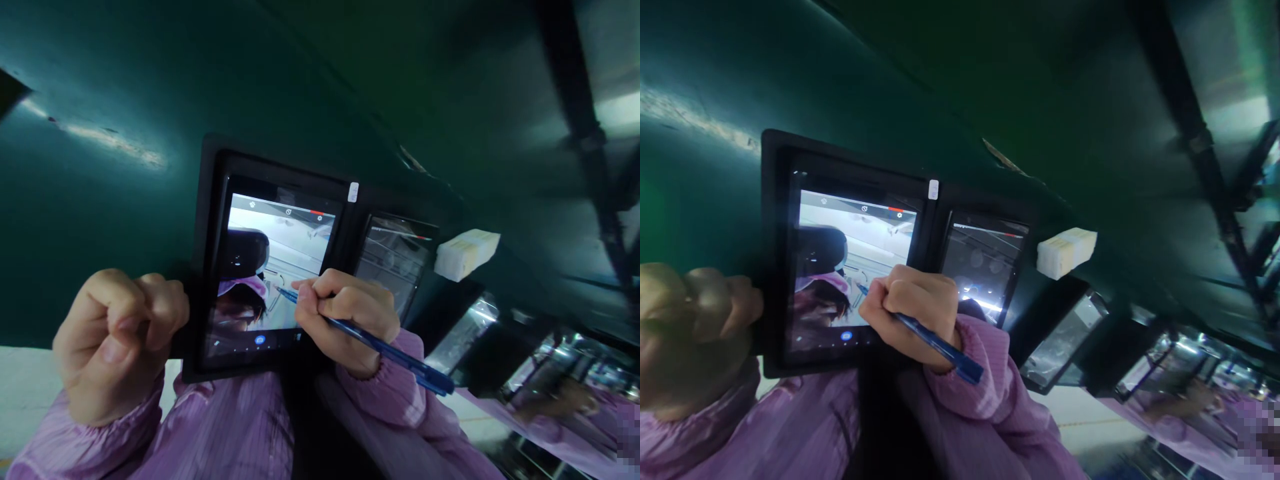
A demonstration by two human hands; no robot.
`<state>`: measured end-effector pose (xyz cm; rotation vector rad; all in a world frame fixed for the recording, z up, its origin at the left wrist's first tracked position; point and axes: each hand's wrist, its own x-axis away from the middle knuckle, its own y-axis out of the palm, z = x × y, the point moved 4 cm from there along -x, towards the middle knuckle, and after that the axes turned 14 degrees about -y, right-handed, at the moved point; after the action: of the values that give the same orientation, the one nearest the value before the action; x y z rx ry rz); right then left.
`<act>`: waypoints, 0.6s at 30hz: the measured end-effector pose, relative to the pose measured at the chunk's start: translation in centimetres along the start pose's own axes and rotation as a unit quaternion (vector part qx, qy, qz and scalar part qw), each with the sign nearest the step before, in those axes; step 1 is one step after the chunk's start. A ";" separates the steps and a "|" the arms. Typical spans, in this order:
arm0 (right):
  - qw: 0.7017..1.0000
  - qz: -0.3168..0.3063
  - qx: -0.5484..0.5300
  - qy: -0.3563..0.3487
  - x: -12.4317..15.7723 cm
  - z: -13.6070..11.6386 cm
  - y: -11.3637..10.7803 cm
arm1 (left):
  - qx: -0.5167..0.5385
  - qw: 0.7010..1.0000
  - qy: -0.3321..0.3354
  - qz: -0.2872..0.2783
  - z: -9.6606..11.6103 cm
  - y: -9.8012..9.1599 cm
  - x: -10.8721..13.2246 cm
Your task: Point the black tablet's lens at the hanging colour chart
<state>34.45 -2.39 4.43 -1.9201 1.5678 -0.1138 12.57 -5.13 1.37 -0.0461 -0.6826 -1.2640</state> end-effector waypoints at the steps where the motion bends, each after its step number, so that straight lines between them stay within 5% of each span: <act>1: 1.000 -0.005 0.001 0.000 0.0 0.0 0.0 | -0.005 1.000 0.002 -0.003 0.0 0.1 0.0; 7: 1.000 -0.014 -0.009 0.005 0.0 0.1 -0.1 | -0.027 0.999 -0.008 0.029 0.1 0.2 0.1; 18: 1.000 -0.013 0.001 0.017 0.2 -0.1 -0.2 | -0.038 0.999 -0.008 0.000 0.1 0.1 -0.3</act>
<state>34.64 -2.60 4.58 -1.9472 1.5634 -0.1606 12.53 -4.78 1.28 -0.1198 -0.6480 -1.2907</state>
